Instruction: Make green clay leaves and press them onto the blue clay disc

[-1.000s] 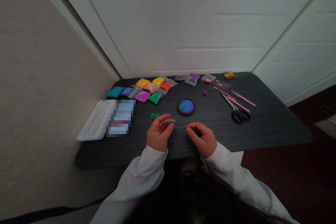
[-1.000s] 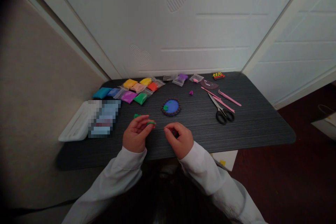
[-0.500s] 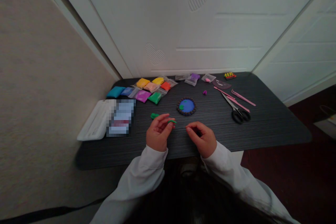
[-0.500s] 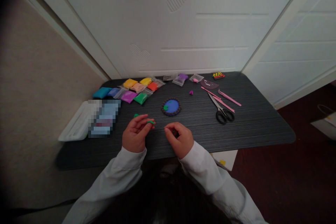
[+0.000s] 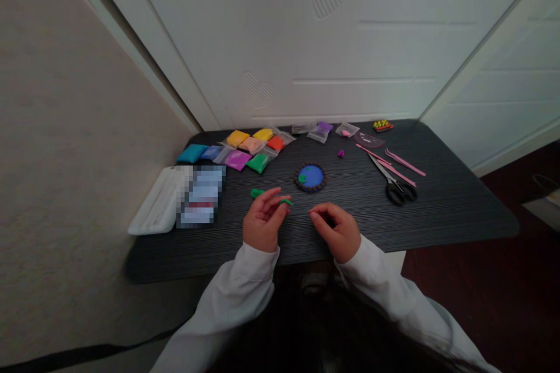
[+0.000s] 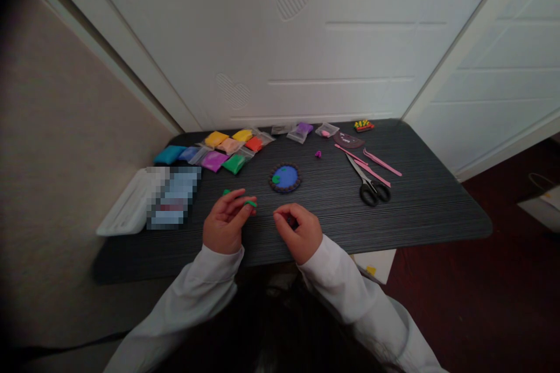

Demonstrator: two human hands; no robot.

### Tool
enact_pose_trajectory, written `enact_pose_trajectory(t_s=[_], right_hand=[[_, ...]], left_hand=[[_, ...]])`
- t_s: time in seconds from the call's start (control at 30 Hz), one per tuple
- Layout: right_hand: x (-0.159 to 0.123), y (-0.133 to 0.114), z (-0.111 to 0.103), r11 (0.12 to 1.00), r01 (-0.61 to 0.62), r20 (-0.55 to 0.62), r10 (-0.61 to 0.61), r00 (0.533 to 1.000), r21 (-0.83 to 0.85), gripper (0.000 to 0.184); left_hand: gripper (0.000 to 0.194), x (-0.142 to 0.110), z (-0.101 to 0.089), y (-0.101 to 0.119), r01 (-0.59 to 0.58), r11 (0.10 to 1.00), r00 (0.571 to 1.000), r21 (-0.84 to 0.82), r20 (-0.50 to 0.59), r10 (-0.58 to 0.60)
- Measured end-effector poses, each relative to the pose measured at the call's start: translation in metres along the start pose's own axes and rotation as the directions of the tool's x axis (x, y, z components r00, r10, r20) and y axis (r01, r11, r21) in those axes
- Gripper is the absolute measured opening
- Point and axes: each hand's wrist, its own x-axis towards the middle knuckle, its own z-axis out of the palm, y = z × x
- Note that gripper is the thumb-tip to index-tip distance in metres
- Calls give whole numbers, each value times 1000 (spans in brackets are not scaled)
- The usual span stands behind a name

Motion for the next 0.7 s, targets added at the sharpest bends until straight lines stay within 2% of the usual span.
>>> enact_pose_trajectory(t_s=[0.4,0.7], right_hand=[[1,-2,0,1000,3,0,-3,1000,0,12],[1,1,2,1000,-8,9,8,1000,-9,13]], left_hand=[[37,2,1,0,-21,999,998,-42,-60,19],[34,1,0,0,-33,998,999,-60,-41,30]])
